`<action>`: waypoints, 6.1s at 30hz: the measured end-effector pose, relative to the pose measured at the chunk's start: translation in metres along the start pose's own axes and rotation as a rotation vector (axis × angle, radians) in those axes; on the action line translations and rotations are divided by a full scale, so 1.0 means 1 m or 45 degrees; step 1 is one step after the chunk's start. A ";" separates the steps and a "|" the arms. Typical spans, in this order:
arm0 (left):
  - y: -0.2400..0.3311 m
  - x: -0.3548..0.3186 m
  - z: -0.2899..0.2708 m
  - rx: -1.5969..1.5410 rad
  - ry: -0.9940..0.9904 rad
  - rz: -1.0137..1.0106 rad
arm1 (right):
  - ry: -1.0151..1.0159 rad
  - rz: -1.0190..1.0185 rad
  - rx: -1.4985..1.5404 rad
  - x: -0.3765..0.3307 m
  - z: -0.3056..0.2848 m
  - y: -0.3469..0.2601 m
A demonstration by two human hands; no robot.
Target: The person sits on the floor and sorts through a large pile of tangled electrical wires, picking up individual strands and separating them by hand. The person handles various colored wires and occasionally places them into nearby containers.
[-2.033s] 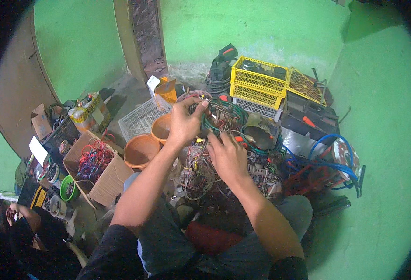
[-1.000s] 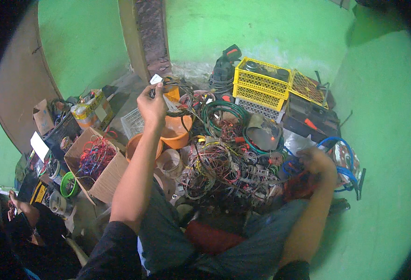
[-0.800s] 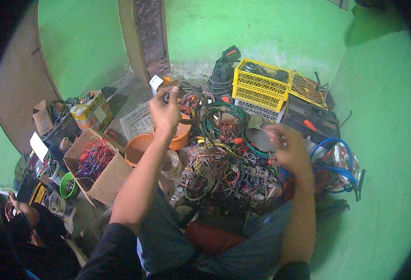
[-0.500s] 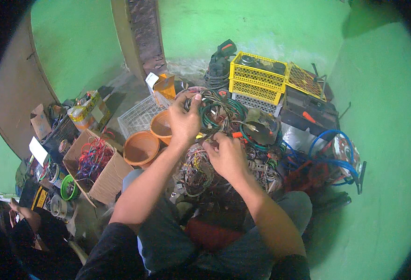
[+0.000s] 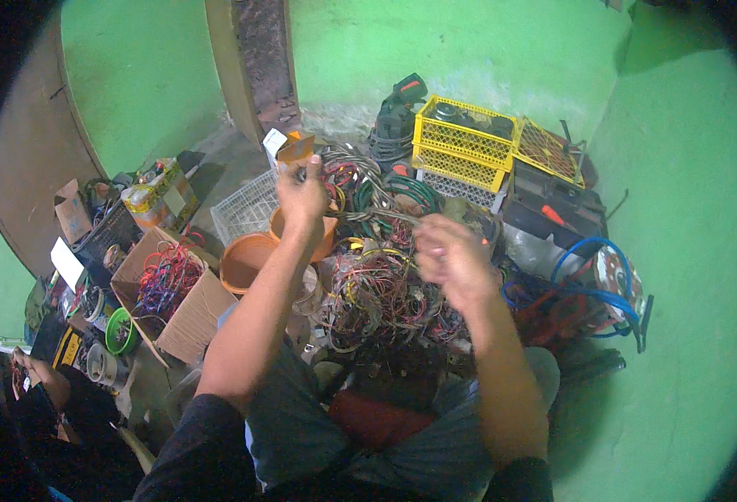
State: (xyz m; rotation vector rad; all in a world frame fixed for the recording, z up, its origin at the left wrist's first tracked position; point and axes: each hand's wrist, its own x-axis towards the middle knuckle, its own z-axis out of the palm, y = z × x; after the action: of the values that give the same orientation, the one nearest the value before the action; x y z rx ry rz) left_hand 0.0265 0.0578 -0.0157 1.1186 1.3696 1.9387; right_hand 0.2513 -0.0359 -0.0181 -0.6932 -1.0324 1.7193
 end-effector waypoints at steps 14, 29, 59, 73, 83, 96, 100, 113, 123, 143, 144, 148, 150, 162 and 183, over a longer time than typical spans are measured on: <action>-0.022 0.056 -0.032 -0.105 0.215 -0.049 | 0.861 -1.217 0.118 -0.072 -0.143 -0.100; -0.010 -0.003 -0.002 -0.070 0.050 0.221 | 0.530 -1.003 -1.607 0.007 0.025 0.016; 0.025 0.037 -0.038 -0.613 0.150 -0.173 | 0.524 -1.159 -0.281 -0.037 -0.028 -0.068; 0.000 0.057 -0.039 -0.378 0.295 0.003 | 1.816 -1.054 -1.263 -0.078 -0.193 -0.099; 0.001 -0.008 -0.007 -0.385 0.009 -0.043 | 0.520 -0.931 -1.633 0.001 0.037 0.022; -0.013 0.023 -0.022 -0.369 0.188 -0.163 | 0.902 -0.832 -0.569 -0.002 -0.003 -0.037; 0.000 0.023 -0.022 -0.433 0.210 -0.251 | 1.126 -1.168 -0.040 -0.053 -0.094 -0.095; -0.018 0.006 0.007 -0.318 0.176 0.006 | 0.639 -1.140 -1.603 -0.004 -0.054 -0.026; -0.027 -0.014 0.015 -0.483 -0.036 -0.051 | 0.162 -0.191 -1.071 0.040 0.019 0.051; -0.035 0.041 -0.006 -0.249 0.345 -0.050 | 1.743 -1.527 0.155 -0.076 -0.132 -0.101; -0.038 0.052 -0.015 -0.234 0.415 -0.014 | 1.840 -1.484 0.263 -0.078 -0.117 -0.105; -0.014 0.036 -0.009 -0.340 0.271 -0.178 | 2.027 -1.407 -0.270 -0.106 -0.208 -0.104; -0.035 0.049 -0.017 -0.175 0.327 0.056 | 1.736 -1.177 -0.387 -0.094 -0.212 -0.102; 0.008 -0.031 0.008 -0.535 -0.035 0.001 | 0.453 -0.506 -1.630 0.007 0.021 0.010; -0.001 0.055 -0.057 -0.526 0.371 -0.093 | 1.703 -0.965 -0.182 -0.081 -0.173 -0.105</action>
State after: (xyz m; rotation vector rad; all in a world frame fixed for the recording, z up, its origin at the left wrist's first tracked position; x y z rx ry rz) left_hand -0.0508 0.0725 -0.0070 0.6029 1.0541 2.2580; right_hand 0.4693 -0.0386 -0.0088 -1.0985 -0.3239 0.2973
